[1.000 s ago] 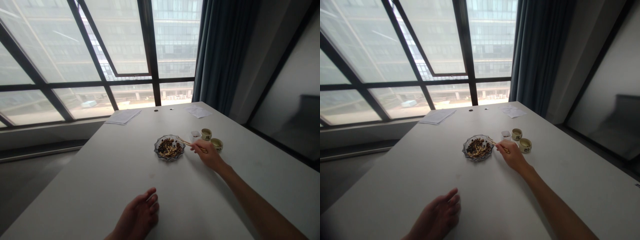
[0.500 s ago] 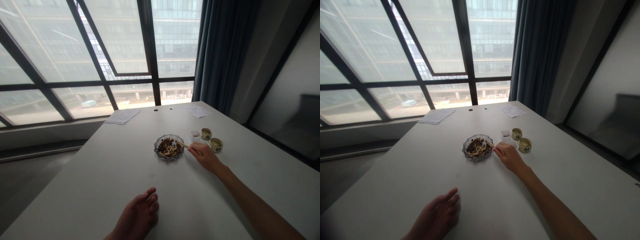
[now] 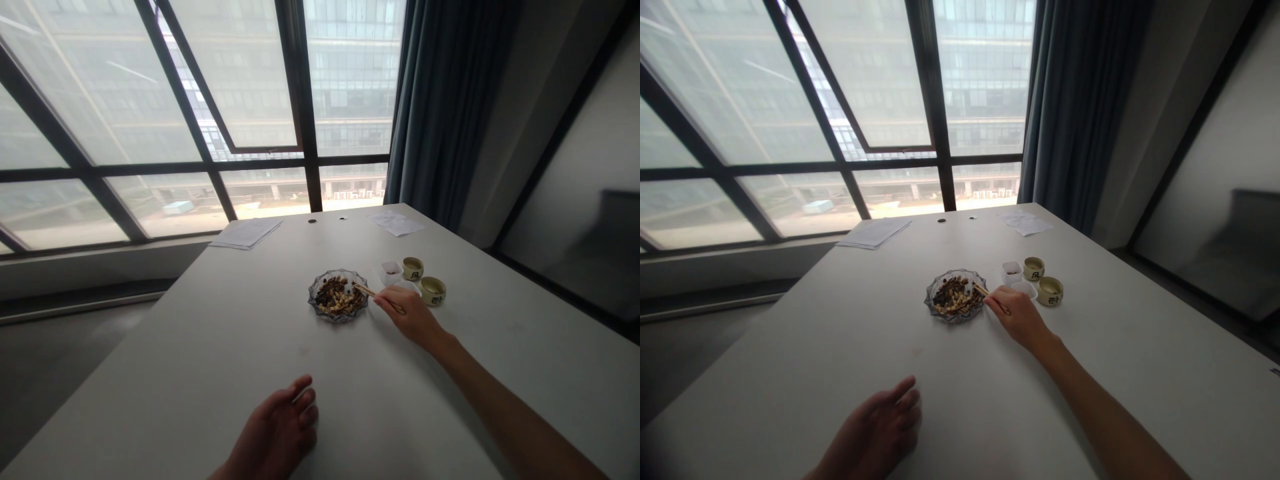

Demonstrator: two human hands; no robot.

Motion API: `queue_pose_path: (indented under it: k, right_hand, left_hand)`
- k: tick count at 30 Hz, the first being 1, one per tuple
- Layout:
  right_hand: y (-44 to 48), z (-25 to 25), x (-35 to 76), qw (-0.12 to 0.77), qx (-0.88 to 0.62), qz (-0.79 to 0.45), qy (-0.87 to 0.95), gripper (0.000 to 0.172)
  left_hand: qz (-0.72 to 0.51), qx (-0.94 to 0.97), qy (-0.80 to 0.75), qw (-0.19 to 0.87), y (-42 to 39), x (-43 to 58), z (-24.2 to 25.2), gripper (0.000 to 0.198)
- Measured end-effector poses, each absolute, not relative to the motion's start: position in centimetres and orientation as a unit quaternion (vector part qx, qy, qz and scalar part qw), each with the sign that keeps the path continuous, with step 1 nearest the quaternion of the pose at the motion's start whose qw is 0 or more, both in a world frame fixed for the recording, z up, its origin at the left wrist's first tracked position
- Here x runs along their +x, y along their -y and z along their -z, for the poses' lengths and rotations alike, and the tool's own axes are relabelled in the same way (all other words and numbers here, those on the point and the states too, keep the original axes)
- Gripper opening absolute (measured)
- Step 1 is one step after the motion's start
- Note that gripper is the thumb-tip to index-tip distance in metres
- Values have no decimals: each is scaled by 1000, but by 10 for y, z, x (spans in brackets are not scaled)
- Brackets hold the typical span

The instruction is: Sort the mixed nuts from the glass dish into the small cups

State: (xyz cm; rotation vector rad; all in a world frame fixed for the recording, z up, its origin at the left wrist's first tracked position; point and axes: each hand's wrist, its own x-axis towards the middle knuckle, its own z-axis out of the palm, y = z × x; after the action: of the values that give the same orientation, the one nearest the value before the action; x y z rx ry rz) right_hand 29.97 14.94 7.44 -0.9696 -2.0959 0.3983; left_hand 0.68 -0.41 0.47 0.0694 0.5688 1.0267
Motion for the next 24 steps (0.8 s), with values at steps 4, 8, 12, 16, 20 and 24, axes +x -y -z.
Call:
queue_pose_path:
  k: [4, 8, 12, 16, 20, 24]
  right_hand:
    - [-150, -75, 301, 372, -375, -150, 836, 30]
    - [-149, -75, 300, 357, -383, -133, 841, 36]
    - [-148, -71, 297, 373, -382, -144, 833, 36]
    - [-147, -72, 296, 390, -381, -158, 824, 34]
    - [-148, -82, 302, 415, -378, -156, 813, 28]
    - [-147, -94, 308, 412, -385, -147, 813, 31]
  left_hand:
    - [-485, 32, -264, 833, 4, 7, -4, 25]
    - [-486, 27, -263, 833, 4, 7, -4, 24]
    - [-485, 26, -260, 835, 4, 7, -5, 25]
    - [-486, 27, -260, 834, 4, 7, -5, 28]
    - [-487, 22, -263, 832, 4, 8, -5, 29]
    - [-485, 21, -258, 835, 4, 7, -5, 30]
